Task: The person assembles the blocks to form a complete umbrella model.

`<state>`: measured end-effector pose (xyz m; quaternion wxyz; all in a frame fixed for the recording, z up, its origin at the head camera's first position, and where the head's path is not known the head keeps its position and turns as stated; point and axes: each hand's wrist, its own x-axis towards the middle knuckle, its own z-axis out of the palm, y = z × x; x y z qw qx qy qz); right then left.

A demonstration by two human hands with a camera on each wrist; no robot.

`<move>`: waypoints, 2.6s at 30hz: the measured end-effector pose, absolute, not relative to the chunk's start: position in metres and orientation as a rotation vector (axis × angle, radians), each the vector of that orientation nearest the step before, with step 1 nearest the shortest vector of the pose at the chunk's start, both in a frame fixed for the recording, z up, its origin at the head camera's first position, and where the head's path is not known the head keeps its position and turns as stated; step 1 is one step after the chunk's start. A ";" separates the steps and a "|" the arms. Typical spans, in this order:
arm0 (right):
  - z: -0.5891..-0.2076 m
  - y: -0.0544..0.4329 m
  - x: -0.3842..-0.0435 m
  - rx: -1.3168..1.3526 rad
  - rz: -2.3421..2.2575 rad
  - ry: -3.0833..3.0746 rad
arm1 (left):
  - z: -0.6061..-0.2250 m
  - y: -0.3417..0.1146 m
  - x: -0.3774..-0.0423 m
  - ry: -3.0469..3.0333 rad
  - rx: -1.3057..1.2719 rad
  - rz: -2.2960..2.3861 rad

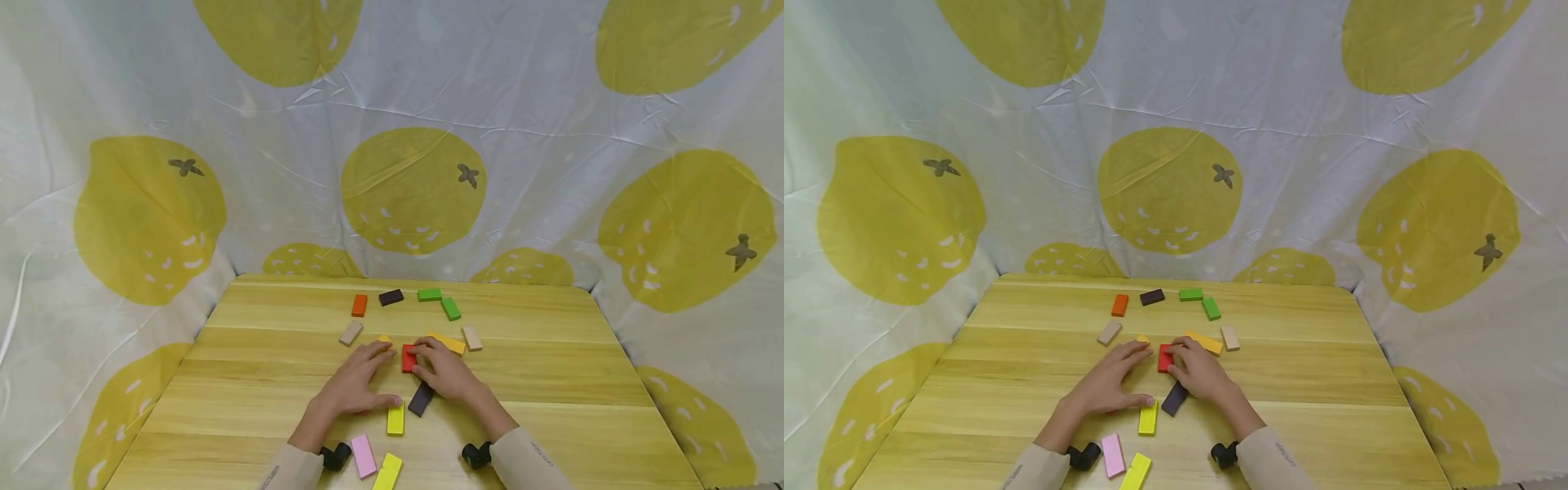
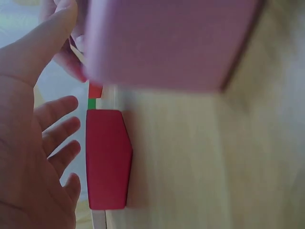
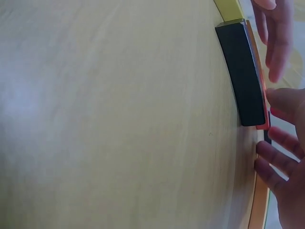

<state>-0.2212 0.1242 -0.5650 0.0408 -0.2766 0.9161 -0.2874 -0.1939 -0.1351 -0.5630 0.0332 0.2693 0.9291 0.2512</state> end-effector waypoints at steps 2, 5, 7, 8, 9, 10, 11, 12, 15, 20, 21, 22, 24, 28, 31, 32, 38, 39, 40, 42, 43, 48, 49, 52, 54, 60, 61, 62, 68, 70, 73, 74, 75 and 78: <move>-0.565 0.126 -0.221 -0.847 -0.892 2.802 | -0.562 -0.132 -0.195 2.834 0.871 0.771; -0.565 0.129 -0.218 -0.832 -0.919 2.788 | -0.562 -0.128 -0.196 2.804 0.948 0.756; -0.565 0.132 -0.215 -0.816 -0.931 2.786 | -0.561 -0.127 -0.196 2.789 0.986 0.744; -0.564 0.133 -0.213 -0.806 -0.944 2.779 | -0.561 -0.126 -0.196 2.782 0.997 0.743; -0.563 0.135 -0.211 -0.797 -0.953 2.775 | -0.561 -0.126 -0.197 2.774 1.005 0.741; -0.563 0.136 -0.209 -0.790 -0.967 2.772 | -0.561 -0.126 -0.197 2.765 1.009 0.741; -0.562 0.137 -0.207 -0.786 -0.978 2.771 | -0.561 -0.125 -0.197 2.758 1.013 0.736; -0.562 0.138 -0.205 -0.777 -0.980 2.775 | -0.561 -0.125 -0.197 2.751 1.017 0.732; -0.560 0.142 -0.197 -0.764 -0.990 2.789 | -0.562 -0.125 -0.198 2.736 1.019 0.714; -0.558 0.148 -0.185 -0.750 -0.937 2.837 | -0.564 -0.124 -0.198 2.727 1.011 0.670; -0.558 0.149 -0.182 -0.747 -0.924 2.843 | -0.564 -0.124 -0.199 2.725 1.009 0.664; -0.558 0.150 -0.180 -0.744 -0.915 2.846 | -0.564 -0.125 -0.199 2.724 1.009 0.658; -0.559 0.151 -0.175 -0.737 -0.908 2.841 | -0.564 -0.125 -0.199 2.724 1.008 0.652; -0.562 0.151 -0.168 -0.733 -0.903 2.823 | -0.564 -0.125 -0.200 2.725 1.022 0.647; -0.565 0.151 -0.165 -0.734 -0.919 2.820 | -0.564 -0.125 -0.200 2.726 1.035 0.640; -0.566 0.151 -0.164 -0.734 -0.930 2.822 | -0.564 -0.125 -0.200 2.726 1.036 0.637; -0.570 0.148 -0.164 -0.766 -1.005 2.812 | -0.565 -0.125 -0.199 2.733 1.049 0.618; -0.570 0.147 -0.164 -0.776 -1.010 2.809 | -0.566 -0.125 -0.199 2.734 1.052 0.615; -0.570 0.146 -0.164 -0.783 -1.012 2.807 | -0.566 -0.125 -0.199 2.733 1.054 0.611; -0.570 0.143 -0.165 -0.794 -1.014 2.810 | -0.566 -0.125 -0.199 2.734 1.057 0.606; -0.571 0.142 -0.165 -0.796 -1.016 2.812 | -0.567 -0.125 -0.199 2.733 1.057 0.607; -0.572 0.138 -0.164 -0.748 -1.050 2.802 | -0.566 -0.126 -0.199 2.735 1.054 0.605; -0.572 0.137 -0.164 -0.739 -1.058 2.797 | -0.566 -0.126 -0.199 2.735 1.053 0.605; -0.571 0.136 -0.165 -0.734 -1.066 2.793 | -0.566 -0.126 -0.200 2.740 1.053 0.595; -0.571 0.135 -0.165 -0.759 -1.062 2.803 | -0.565 -0.126 -0.200 2.740 1.053 0.593; -0.573 0.129 -0.168 -0.847 -1.066 2.841 | -0.566 -0.126 -0.200 2.742 1.056 0.607; -0.574 0.128 -0.169 -0.846 -1.070 2.839 | -0.567 -0.126 -0.200 2.745 1.056 0.610; -0.574 0.127 -0.169 -0.845 -1.075 2.834 | -0.567 -0.126 -0.200 2.747 1.056 0.615; -0.575 0.126 -0.175 -0.830 -1.046 2.843 | -0.568 -0.125 -0.199 2.760 1.022 0.660; -0.575 0.125 -0.177 -0.826 -1.025 2.863 | -0.569 -0.124 -0.200 2.768 1.006 0.669; -0.574 0.126 -0.179 -0.827 -1.006 2.878 | -0.569 -0.123 -0.201 2.781 0.992 0.676; -0.574 0.126 -0.180 -0.822 -1.007 2.875 | -0.569 -0.123 -0.201 2.785 0.990 0.679; -0.574 0.126 -0.180 -0.815 -1.016 2.868 | -0.569 -0.122 -0.201 2.787 0.986 0.685; -0.573 0.126 -0.181 -0.795 -1.055 2.842 | -0.569 -0.121 -0.202 2.798 0.977 0.702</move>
